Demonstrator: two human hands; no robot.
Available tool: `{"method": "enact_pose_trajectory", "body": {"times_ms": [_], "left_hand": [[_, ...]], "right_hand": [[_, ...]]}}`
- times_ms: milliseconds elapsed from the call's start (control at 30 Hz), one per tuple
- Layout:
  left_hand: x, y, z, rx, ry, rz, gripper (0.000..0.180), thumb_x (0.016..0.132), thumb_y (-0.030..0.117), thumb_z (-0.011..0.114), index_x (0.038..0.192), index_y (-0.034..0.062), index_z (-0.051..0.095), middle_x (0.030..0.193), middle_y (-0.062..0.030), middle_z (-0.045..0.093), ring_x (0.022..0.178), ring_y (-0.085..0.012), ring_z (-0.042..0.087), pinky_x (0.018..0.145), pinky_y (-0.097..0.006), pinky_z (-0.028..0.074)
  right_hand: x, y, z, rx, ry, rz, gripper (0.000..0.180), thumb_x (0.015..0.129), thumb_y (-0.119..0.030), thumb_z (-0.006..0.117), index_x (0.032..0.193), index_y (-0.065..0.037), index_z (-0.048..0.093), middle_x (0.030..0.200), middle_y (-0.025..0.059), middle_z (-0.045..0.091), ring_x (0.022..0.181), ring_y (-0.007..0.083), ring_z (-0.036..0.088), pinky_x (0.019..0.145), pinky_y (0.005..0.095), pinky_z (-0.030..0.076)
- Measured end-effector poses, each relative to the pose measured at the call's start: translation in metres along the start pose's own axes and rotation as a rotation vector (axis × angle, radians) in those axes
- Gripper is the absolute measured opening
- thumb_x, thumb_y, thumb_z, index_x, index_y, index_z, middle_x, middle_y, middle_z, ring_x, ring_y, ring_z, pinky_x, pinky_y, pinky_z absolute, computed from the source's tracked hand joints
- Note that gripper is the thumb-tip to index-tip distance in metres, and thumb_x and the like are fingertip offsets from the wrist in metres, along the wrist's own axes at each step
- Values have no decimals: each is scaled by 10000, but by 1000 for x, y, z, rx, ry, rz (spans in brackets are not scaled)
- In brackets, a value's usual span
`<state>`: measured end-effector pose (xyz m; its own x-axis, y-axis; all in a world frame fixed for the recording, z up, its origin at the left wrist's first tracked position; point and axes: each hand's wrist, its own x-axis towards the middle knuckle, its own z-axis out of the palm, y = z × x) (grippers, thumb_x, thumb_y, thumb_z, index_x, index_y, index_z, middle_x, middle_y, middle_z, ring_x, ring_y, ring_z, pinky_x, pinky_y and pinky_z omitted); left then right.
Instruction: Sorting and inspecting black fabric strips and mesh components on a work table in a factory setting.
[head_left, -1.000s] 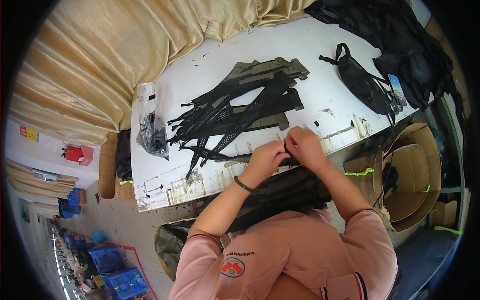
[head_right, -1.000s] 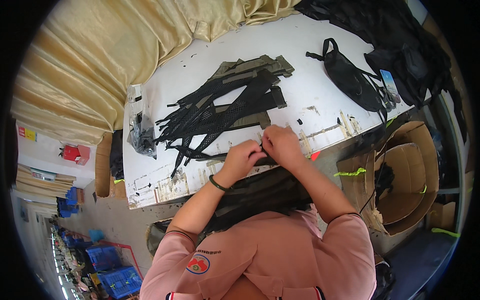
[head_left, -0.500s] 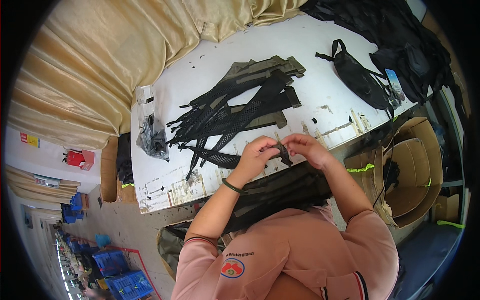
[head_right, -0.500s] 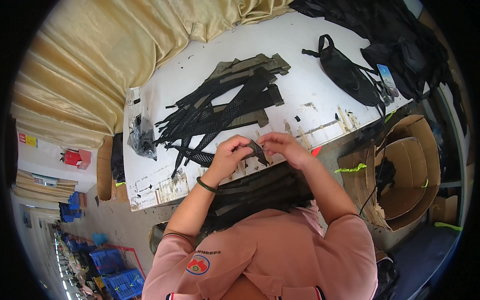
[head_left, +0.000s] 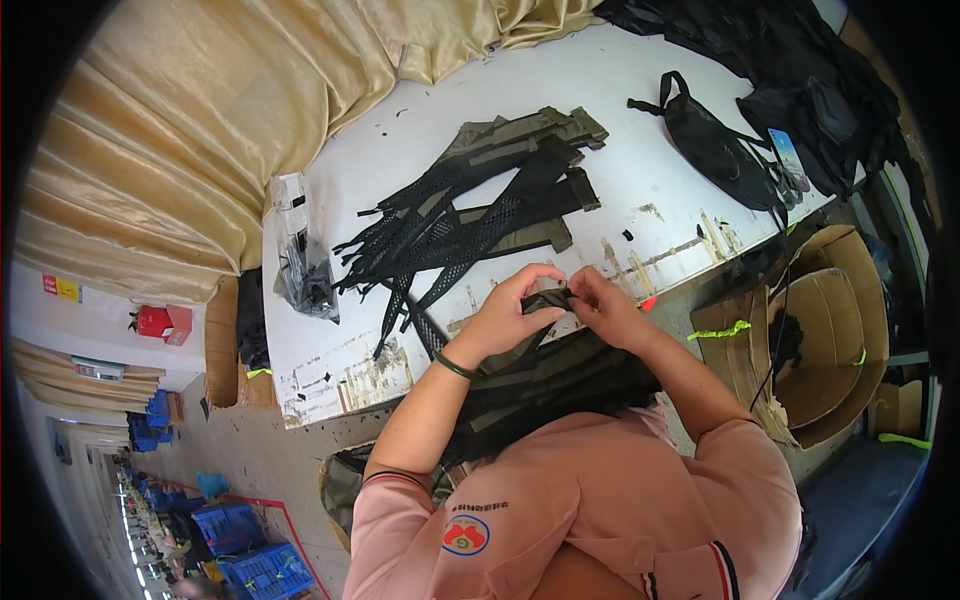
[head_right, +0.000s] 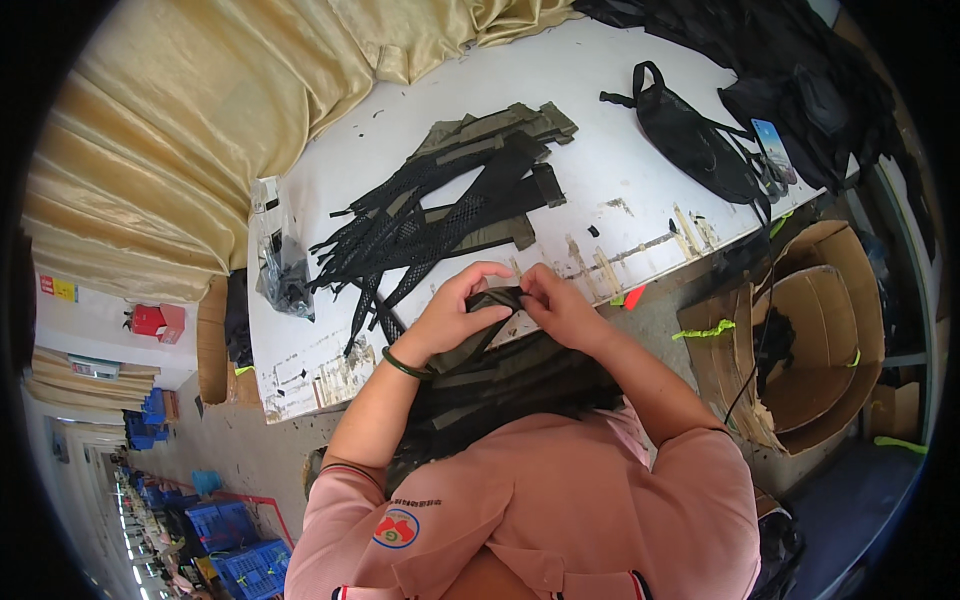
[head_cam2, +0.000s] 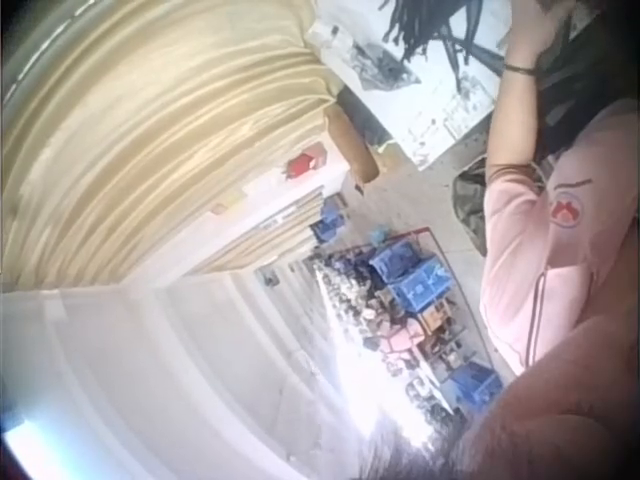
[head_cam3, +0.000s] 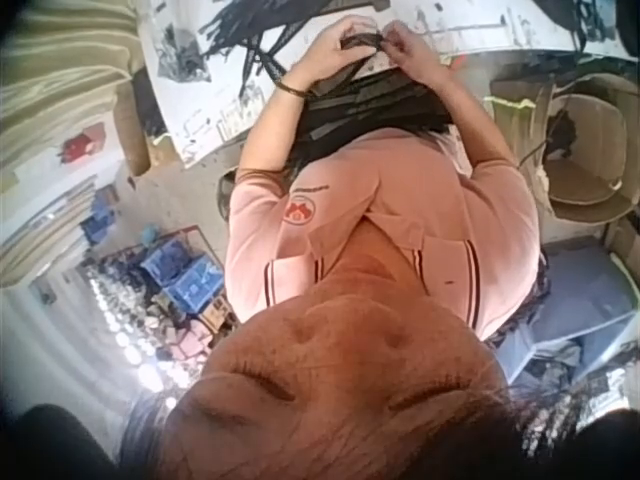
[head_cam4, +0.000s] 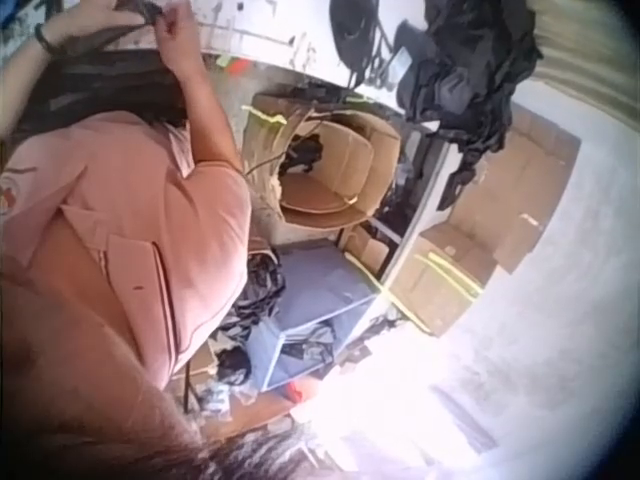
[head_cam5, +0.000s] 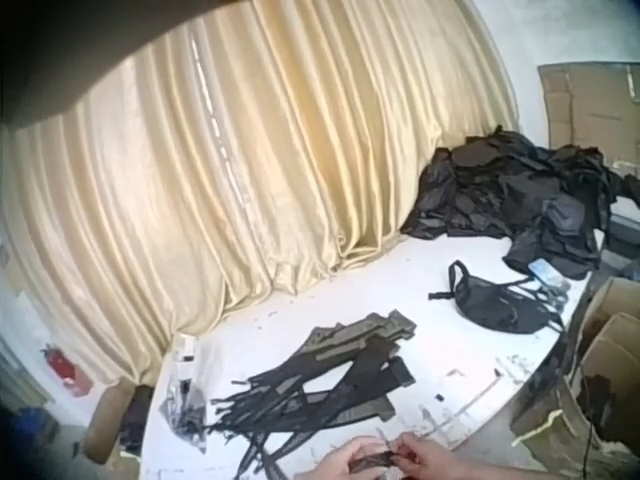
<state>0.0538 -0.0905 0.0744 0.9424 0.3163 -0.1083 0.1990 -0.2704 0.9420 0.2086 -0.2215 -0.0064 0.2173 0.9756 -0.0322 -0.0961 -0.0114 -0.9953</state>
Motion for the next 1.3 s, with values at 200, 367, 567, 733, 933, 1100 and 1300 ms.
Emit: {"method": "enact_pose_trajectory", "body": {"times_ms": [200,367,567,733,933,1100,1300], "left_hand": [[4,-15,6,-72,199,-145,278,902,255,626,890,-19,673,754,-27,653,697,-78,532,653,-250,460],[7,-20,5,-178,160,-290,351,919,314,599,884,-24,687,738,-12,644,709,-71,534,661,-246,462],[-17,-27,5,-192,-80,-200,355,880,273,651,1064,-30,641,849,-18,668,756,-78,561,698,-247,471],[-77,-59,-15,-122,-427,-403,170,884,155,642,933,-6,614,767,-25,637,693,-89,595,667,-242,492],[-105,-59,-18,160,-507,-764,356,913,304,597,845,-42,638,757,-128,656,652,-196,641,627,-308,501],[-95,-73,6,766,-611,-472,604,815,562,606,804,-40,657,799,-237,635,809,-410,620,717,-460,476],[-52,-48,-29,536,26,-266,324,820,336,677,881,23,620,807,-173,629,738,-354,601,671,-426,475]], "right_hand": [[8,-30,-9,45,285,-83,180,897,-119,615,1028,-62,505,669,-24,482,590,51,459,544,217,404],[1,-46,0,-78,83,-78,161,889,-111,616,1008,-73,514,694,-26,507,619,47,474,555,212,411],[-4,-48,-25,141,104,46,141,859,-63,631,956,-83,531,726,-28,533,648,55,501,560,211,412],[-27,-58,-89,124,111,56,117,850,-68,645,902,-78,540,726,-15,541,663,64,524,561,227,421],[-20,-26,-98,-1131,-161,187,293,749,-200,728,905,-33,546,732,139,608,729,286,611,632,373,462],[100,-2,-42,-997,130,-245,493,785,-348,690,1166,-76,533,1197,173,551,1145,341,503,949,427,400],[141,27,9,-1280,-41,-78,849,788,-438,671,1464,-134,258,1521,197,194,1403,402,152,1097,593,141]]}}
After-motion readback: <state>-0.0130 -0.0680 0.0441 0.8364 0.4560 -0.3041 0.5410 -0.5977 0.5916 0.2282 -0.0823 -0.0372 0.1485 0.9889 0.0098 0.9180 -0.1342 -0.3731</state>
